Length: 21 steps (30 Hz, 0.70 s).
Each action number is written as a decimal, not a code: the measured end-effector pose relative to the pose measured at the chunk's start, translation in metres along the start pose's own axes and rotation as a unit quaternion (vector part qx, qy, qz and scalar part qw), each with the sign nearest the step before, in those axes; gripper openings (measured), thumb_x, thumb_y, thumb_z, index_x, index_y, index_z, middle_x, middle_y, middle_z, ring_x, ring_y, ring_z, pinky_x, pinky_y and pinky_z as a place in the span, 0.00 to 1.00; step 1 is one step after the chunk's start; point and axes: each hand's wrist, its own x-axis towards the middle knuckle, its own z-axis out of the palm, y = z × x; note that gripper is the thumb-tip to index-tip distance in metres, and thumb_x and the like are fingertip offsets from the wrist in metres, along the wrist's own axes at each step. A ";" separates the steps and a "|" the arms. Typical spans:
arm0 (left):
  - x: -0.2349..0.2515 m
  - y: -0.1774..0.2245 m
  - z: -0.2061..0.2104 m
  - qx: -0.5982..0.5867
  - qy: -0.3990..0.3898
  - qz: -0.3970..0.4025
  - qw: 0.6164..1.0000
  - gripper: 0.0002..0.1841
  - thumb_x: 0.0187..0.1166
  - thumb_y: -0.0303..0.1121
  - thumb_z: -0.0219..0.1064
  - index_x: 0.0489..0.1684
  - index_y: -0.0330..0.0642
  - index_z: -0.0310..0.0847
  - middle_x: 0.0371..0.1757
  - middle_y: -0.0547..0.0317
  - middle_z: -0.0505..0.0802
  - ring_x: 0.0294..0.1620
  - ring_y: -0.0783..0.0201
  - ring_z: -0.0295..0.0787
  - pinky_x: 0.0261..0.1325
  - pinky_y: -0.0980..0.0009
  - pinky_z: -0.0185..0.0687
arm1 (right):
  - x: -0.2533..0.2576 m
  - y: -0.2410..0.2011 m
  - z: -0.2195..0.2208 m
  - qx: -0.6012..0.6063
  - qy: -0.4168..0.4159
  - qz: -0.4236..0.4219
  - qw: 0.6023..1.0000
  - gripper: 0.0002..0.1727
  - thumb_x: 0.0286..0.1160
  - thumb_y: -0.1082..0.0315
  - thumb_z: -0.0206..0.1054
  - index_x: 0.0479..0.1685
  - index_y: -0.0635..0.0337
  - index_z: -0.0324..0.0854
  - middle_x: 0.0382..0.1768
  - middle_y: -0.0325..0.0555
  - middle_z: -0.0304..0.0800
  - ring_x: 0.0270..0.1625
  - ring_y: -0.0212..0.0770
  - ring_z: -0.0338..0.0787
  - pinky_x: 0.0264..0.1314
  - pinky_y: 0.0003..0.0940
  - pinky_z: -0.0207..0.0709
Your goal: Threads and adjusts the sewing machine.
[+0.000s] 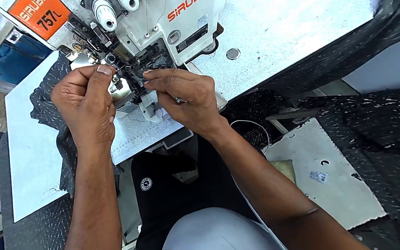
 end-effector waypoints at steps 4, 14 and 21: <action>0.000 -0.001 0.000 0.000 -0.001 0.003 1.000 0.07 0.85 0.30 0.64 0.37 0.48 0.87 0.15 0.76 0.76 0.07 0.79 0.59 0.06 0.84 0.54 | 0.001 0.002 0.002 -0.015 -0.002 0.002 1.000 0.11 0.69 0.85 0.68 0.43 0.69 0.95 0.53 0.59 0.97 0.59 0.47 0.97 0.62 0.35 0.91; -0.001 -0.005 -0.002 -0.040 0.004 0.033 0.999 0.06 0.86 0.28 0.62 0.43 0.44 0.86 0.17 0.75 0.77 0.07 0.78 0.62 0.07 0.83 0.59 | -0.001 -0.011 -0.010 0.073 0.068 0.029 0.995 0.08 0.67 0.87 0.68 0.39 0.74 0.93 0.48 0.62 0.97 0.55 0.50 0.98 0.62 0.40 0.92; -0.035 0.000 0.003 0.015 -0.141 0.118 0.983 0.23 0.81 0.28 0.69 0.75 0.35 0.73 0.73 0.54 0.84 0.50 0.63 0.92 0.52 0.65 0.94 | -0.014 -0.046 -0.041 0.287 0.120 0.173 0.934 0.07 0.68 0.88 0.69 0.40 0.73 0.89 0.48 0.60 0.97 0.52 0.48 0.99 0.55 0.42 0.95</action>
